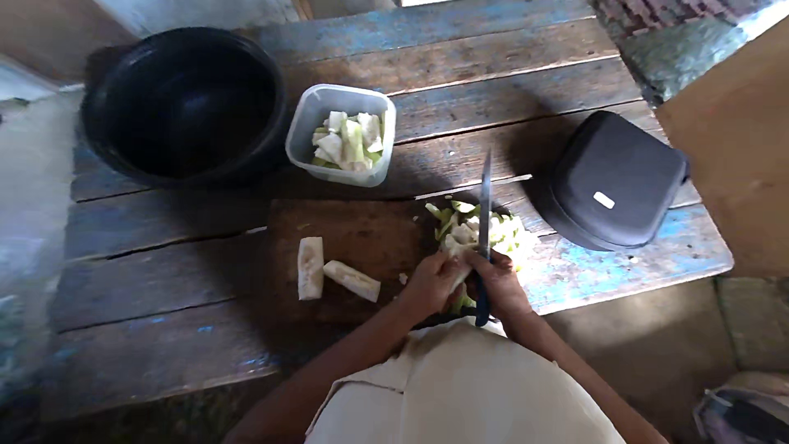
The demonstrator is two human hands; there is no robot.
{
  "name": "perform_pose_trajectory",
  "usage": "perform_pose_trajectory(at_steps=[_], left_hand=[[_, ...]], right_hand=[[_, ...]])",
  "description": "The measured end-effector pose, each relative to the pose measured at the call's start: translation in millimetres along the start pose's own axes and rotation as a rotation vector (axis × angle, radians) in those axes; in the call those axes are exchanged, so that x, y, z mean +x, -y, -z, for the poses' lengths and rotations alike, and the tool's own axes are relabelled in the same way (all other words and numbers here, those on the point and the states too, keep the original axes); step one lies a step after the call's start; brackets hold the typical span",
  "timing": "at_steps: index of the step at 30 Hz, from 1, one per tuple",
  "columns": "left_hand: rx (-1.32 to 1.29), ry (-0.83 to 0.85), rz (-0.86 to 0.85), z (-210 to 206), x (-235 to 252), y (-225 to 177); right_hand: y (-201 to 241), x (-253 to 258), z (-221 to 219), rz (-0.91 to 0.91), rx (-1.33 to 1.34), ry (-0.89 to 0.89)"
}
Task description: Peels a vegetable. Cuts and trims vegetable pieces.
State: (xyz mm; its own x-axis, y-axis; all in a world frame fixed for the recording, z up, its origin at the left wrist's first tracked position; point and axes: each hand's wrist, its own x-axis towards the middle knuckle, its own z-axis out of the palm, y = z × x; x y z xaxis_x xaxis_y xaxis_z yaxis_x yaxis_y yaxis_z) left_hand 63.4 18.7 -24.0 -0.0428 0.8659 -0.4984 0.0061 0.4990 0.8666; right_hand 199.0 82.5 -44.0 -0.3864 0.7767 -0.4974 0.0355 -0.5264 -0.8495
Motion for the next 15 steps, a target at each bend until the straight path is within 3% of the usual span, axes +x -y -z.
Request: perform_pose_trajectory(at_steps=[5, 8, 15], left_hand=[[-0.066, 0.047, 0.001, 0.7, -0.8, 4.2], [-0.054, 0.086, -0.007, 1.0, -0.6, 2.6], [0.150, 0.067, -0.030, 10.6, 3.9, -5.2]], right_hand=[[4.5, -3.7, -0.1, 0.020, -0.224, -0.007], [5.0, -3.1, 1.3, 0.112, -0.229, -0.017], [17.0, -2.3, 1.0, 0.191, -0.395, -0.062]])
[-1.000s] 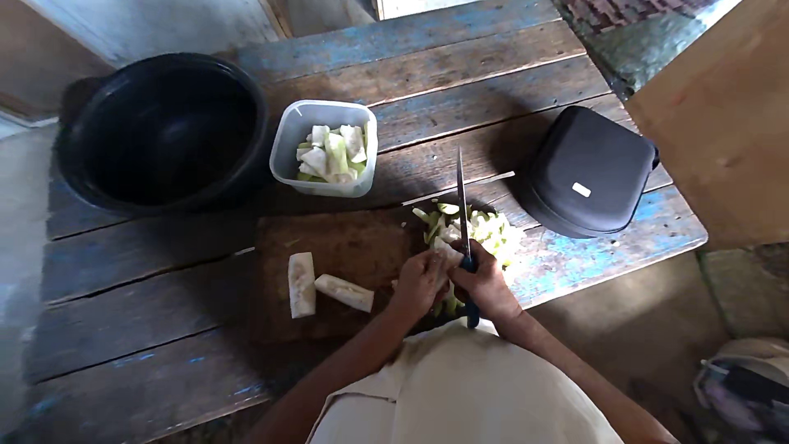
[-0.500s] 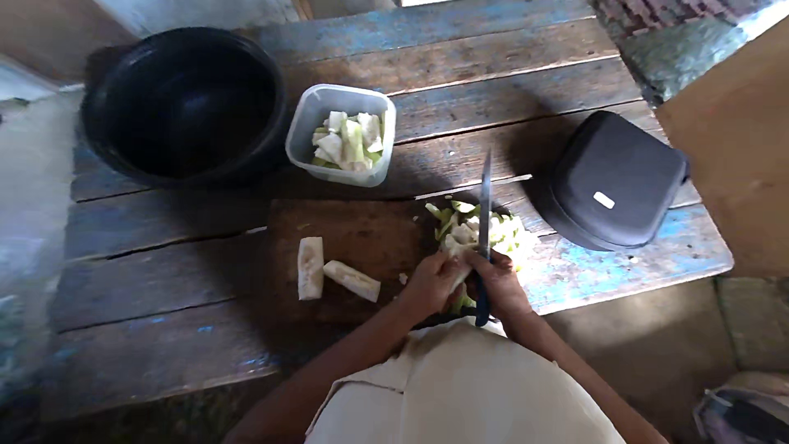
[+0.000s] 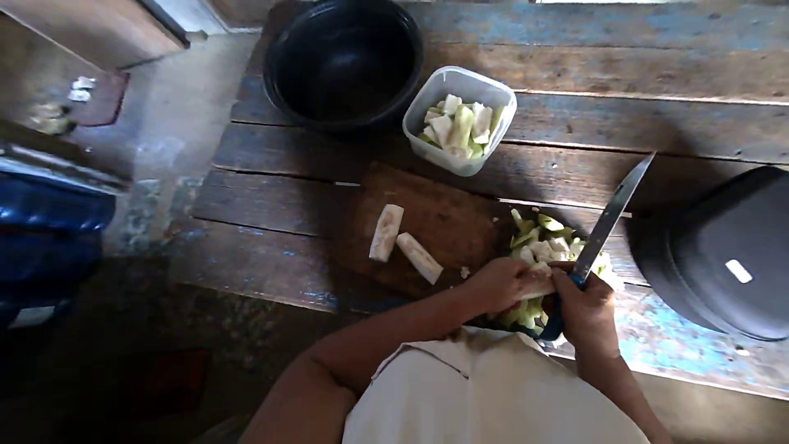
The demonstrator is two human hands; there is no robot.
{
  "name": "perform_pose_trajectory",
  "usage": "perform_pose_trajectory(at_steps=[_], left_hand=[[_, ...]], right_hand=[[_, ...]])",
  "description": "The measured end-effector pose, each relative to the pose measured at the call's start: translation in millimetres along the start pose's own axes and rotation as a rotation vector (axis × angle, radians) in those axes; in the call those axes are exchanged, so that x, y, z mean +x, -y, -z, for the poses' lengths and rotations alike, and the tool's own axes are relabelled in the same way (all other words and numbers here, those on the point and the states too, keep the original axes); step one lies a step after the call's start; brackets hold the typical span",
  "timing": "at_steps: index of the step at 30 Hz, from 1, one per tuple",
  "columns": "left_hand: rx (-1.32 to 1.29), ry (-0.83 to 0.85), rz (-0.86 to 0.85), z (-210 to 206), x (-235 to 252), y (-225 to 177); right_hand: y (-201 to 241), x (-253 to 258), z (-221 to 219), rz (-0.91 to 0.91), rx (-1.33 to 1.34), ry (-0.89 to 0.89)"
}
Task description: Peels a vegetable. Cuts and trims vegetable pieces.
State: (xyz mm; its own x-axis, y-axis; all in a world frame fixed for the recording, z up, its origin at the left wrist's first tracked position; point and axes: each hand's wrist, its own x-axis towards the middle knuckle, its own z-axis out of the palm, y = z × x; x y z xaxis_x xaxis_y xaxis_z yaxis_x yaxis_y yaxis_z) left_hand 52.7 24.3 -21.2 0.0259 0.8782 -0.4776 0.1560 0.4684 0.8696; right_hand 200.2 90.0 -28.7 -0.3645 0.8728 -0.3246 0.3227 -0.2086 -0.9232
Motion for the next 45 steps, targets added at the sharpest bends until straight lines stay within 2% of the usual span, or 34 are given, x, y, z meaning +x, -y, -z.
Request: perform_pose_trajectory(at_steps=[4, 9, 12, 15, 16, 18, 22, 25, 27, 29, 31, 32, 34, 37, 39, 41, 43, 45], left_hand=[[0.136, 0.000, 0.022, 8.7, 1.5, -4.7], [0.288, 0.068, 0.013, 9.7, -0.3, -14.8], [0.358, 0.129, 0.002, 13.9, -3.6, -24.3], [0.412, 0.142, 0.006, 24.7, -9.0, -34.2], [0.418, 0.103, 0.027, 32.7, -11.3, -39.8], [0.401, -0.089, 0.039, 57.5, -9.0, -45.6], [0.291, -0.498, -0.078, 126.8, 15.9, -56.2], [0.367, -0.616, -0.061, 161.0, 19.8, -59.8], [0.532, -0.544, -0.051, 160.0, 0.8, -52.3], [0.727, -0.289, -0.036, 148.5, -22.3, -31.1], [0.911, -0.007, 0.105, 131.9, -38.7, -2.6], [0.974, 0.059, 0.174, 125.2, -42.8, 17.8], [1.040, 0.074, 0.185, 116.4, -46.7, 50.7], [1.090, 0.030, 0.059, 114.4, -48.8, 69.5], [1.039, 0.036, 0.044, 118.9, -47.9, 71.2], [0.892, -0.015, 0.110, 121.7, -49.5, 62.8], [0.616, -0.149, 0.096, 119.6, -52.3, 50.3], [0.226, -0.211, -0.001, 111.0, -51.3, 37.8]], right_hand=[[-1.7, -3.1, 6.4, 0.094, -0.123, 0.124], [-8.2, -1.0, 3.0, 0.212, -0.367, 0.103], [-4.3, 3.0, 3.1, 0.207, -0.453, 0.099], [1.6, 6.2, 4.6, 0.112, -0.452, 0.042], [0.9, 7.6, 6.4, 0.079, -0.434, 0.041], [-1.6, 7.9, 9.6, 0.030, -0.389, 0.070], [-1.7, 4.4, 6.7, 0.029, -0.373, 0.114], [-1.2, 1.9, 7.3, 0.069, -0.353, 0.145], [-1.9, 0.0, 10.5, 0.070, -0.273, 0.175], [-0.2, -1.1, 15.0, 0.057, -0.204, 0.186], [3.2, -2.1, 19.3, 0.040, -0.145, 0.174], [3.5, -1.5, 20.7, 0.039, -0.116, 0.166], [3.3, 1.6, 22.1, 0.019, -0.037, 0.164], [6.9, 6.7, 22.0, -0.059, 0.182, 0.228], [10.1, 7.5, 24.3, -0.110, 0.326, 0.310], [11.3, 10.2, 26.4, -0.087, 0.292, 0.341], [13.7, 10.0, 26.5, -0.033, 0.081, 0.291], [14.1, 5.1, 25.6, -0.001, 0.040, 0.272]])
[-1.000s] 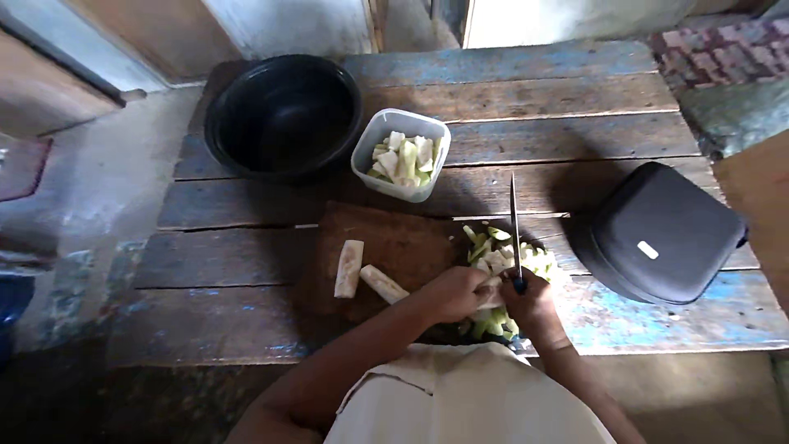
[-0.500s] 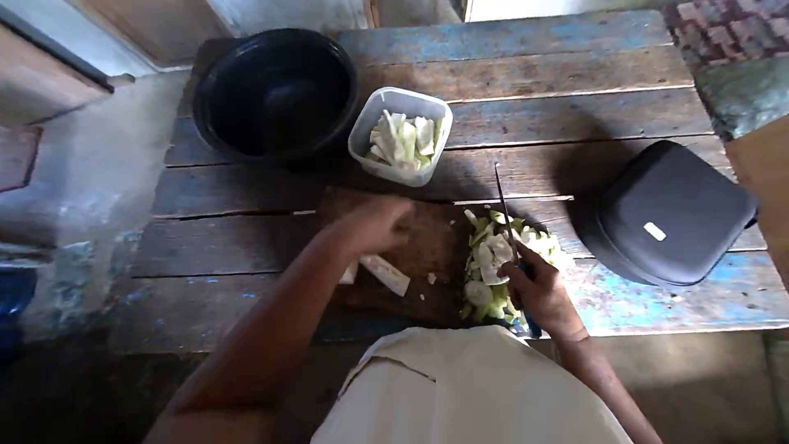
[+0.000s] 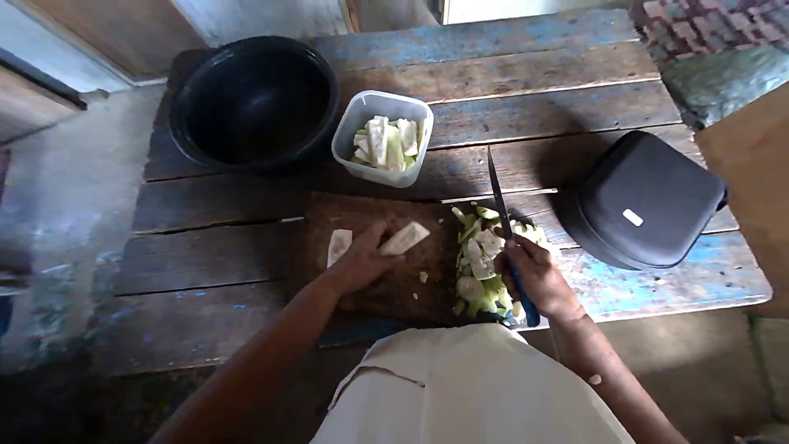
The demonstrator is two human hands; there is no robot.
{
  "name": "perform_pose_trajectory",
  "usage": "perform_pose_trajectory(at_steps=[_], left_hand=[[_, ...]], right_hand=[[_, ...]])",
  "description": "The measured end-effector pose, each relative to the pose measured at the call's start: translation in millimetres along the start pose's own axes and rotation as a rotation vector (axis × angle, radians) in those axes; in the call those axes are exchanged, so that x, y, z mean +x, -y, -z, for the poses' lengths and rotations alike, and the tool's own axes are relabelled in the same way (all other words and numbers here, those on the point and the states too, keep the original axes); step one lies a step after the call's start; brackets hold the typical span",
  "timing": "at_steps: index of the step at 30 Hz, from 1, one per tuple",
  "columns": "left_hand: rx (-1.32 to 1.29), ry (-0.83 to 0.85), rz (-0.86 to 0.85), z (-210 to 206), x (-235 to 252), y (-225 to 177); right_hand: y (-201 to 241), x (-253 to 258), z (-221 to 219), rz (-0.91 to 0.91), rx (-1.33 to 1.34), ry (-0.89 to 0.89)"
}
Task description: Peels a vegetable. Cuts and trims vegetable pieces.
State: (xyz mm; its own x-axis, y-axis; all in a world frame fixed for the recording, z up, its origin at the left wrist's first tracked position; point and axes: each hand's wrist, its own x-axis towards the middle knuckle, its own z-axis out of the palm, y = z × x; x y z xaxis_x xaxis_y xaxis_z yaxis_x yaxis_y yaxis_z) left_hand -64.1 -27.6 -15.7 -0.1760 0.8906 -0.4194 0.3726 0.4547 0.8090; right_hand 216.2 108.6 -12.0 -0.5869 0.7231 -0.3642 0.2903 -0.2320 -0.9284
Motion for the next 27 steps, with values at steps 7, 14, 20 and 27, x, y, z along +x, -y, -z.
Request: perform_pose_trajectory(at_steps=[7, 14, 20, 27], left_hand=[[-1.239, 0.189, -0.195, -54.6, 33.4, -58.6], [-1.313, 0.297, -0.522, -66.6, 65.2, -94.6], [-1.242, 0.341, -0.525, -72.8, 74.7, -111.5], [-1.466, 0.325, -0.482, -71.4, 90.4, -111.0]], right_hand=[[0.2, -16.2, -4.6, 0.311, 0.059, -0.049], [-6.6, -26.2, -7.3, 0.613, 0.102, -0.084], [-9.4, -30.2, -18.9, 0.645, 0.014, -0.034], [-9.7, -30.4, -28.5, 0.690, -0.237, -0.011]])
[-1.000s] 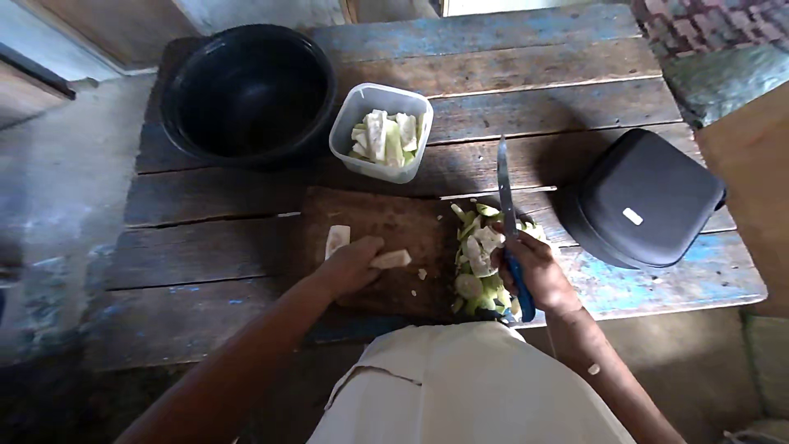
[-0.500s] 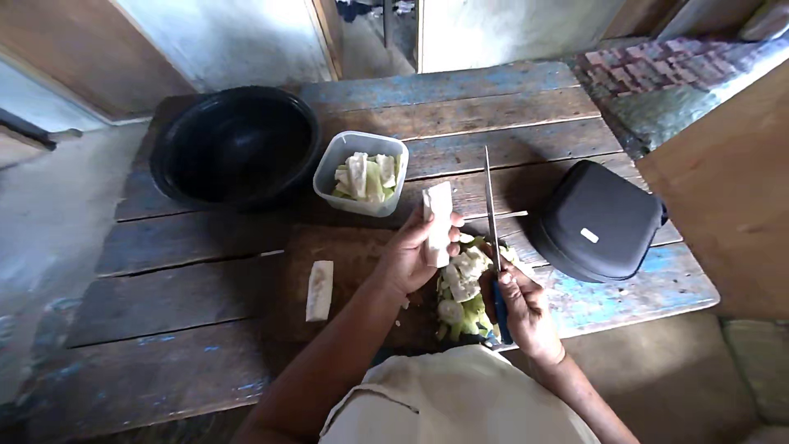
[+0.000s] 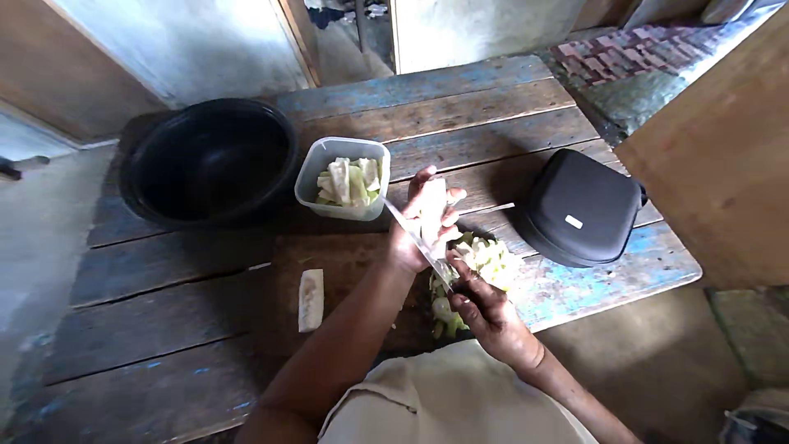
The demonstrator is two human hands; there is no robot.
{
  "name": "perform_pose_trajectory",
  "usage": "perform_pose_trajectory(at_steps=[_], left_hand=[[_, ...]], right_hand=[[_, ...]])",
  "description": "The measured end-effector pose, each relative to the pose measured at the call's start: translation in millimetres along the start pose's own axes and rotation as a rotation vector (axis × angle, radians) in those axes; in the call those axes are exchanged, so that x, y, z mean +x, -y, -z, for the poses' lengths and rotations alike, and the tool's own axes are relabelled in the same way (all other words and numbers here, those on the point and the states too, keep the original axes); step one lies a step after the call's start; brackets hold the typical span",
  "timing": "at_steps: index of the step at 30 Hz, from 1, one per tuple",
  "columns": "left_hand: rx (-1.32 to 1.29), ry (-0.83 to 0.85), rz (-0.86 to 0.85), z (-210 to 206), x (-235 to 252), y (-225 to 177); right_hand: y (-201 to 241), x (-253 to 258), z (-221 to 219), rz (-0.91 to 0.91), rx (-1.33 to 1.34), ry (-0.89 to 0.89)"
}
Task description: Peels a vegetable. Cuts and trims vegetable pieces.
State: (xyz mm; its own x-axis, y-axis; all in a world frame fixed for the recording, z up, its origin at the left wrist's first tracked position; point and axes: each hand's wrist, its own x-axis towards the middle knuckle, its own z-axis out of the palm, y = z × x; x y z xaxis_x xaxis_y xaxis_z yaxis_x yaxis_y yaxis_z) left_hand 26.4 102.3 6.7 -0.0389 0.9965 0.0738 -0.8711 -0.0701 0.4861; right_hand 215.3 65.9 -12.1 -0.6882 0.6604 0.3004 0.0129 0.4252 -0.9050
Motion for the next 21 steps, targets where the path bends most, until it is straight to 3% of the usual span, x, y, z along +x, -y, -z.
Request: perform_pose_trajectory(at_steps=[5, 10, 14, 18, 21], left_hand=[[0.066, 0.149, 0.255, 6.3, 1.2, -6.1], [-0.073, 0.096, 0.429, -3.5, 3.3, -5.8], [-0.017, 0.075, 0.577, -8.4, -1.0, -0.8], [-0.021, 0.001, 0.615, -5.9, -6.4, 7.2], [-0.015, -0.164, 0.553, -5.7, -13.5, 12.7]], right_hand=[[-0.6, -3.1, 4.1, 0.002, -0.013, 0.021], [-1.1, -7.4, 1.7, -0.023, -0.042, 0.067], [-0.3, -8.7, 4.4, -0.064, -0.002, 0.130], [5.1, -11.7, 3.3, -0.118, -0.047, 0.105], [8.5, -13.7, -3.6, -0.130, -0.115, 0.027]])
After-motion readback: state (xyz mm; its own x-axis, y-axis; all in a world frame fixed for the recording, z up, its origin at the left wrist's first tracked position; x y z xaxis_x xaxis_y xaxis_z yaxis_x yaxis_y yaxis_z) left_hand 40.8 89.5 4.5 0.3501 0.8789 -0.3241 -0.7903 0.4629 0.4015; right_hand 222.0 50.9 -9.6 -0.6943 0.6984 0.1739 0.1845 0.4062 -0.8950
